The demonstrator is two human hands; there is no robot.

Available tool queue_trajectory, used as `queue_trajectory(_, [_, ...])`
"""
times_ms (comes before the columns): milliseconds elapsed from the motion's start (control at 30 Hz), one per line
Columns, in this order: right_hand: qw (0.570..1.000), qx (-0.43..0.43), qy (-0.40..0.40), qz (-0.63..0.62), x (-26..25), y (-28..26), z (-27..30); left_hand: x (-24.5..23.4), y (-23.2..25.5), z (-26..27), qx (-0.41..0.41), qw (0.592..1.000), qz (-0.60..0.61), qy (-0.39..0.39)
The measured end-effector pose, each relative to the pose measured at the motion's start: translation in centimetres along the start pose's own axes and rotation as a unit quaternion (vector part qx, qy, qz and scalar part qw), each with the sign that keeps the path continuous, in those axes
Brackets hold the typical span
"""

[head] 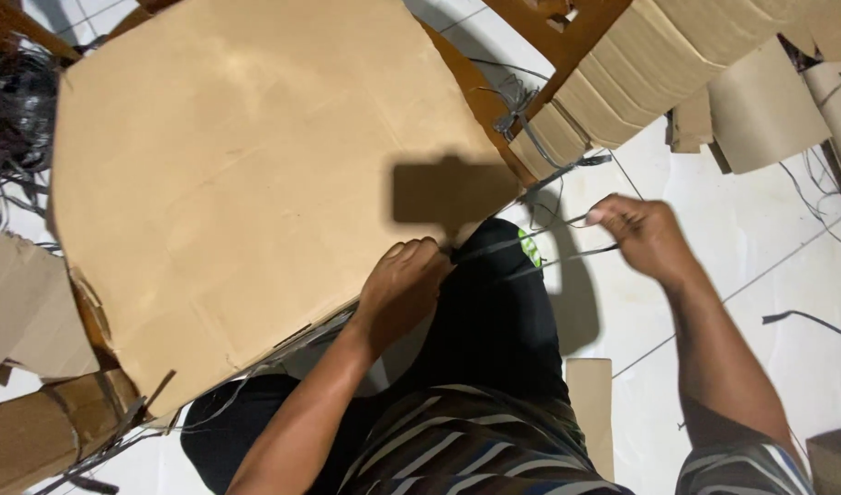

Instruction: Wrapping a wooden chair with cardboard and securing it with plastic straps

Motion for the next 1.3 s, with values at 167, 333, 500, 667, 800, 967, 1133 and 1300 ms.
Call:
queue_trajectory(167, [0.994,0.054,0.056,0.082,-5.3,3.5,-1.0,-4.8,0.3,-0.8,-0.070,0.978,0.173,0.095])
queue_trajectory(333, [0.984,0.008,0.141,0.108,-6.5,2.8,-0.9,-3.0,1.4,-1.4,-0.063,0.990,0.127,0.016])
queue_trajectory(500, [0.978,0.127,0.165,-0.014,-6.6,3.6,-0.4,1.3,3.5,-3.8,-0.053,0.995,0.073,0.042])
queue_trajectory(667, [0.954,0.178,0.170,-0.169,-7.7,5.7,-0.2,4.5,5.2,-7.0,-0.020,0.982,0.180,0.056])
queue_trajectory(800, [0.873,0.224,0.170,-0.399,-8.8,8.8,0.5,7.3,5.2,-7.8,-0.057,0.964,0.260,0.021])
queue_trajectory(967, [0.747,0.170,0.167,-0.621,-8.0,10.4,-0.8,7.1,6.3,-7.6,-0.074,0.916,0.394,-0.028])
queue_trajectory(1133, [0.733,0.117,0.139,-0.655,-7.1,10.6,-2.2,5.0,5.4,-6.9,-0.132,0.845,0.510,-0.093])
queue_trajectory(1300, [0.751,0.091,0.173,-0.630,-6.7,9.5,-1.4,5.0,6.2,-8.0,-0.120,0.861,0.482,-0.108])
Point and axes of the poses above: each hand's wrist, its own z-axis away from the middle knuckle, its own x-axis out of the palm, y = z × x, the point moved 5 cm from there along -z, towards the middle knuckle, and after that the axes turned 3 degrees about -z, right-handed, at the moved point
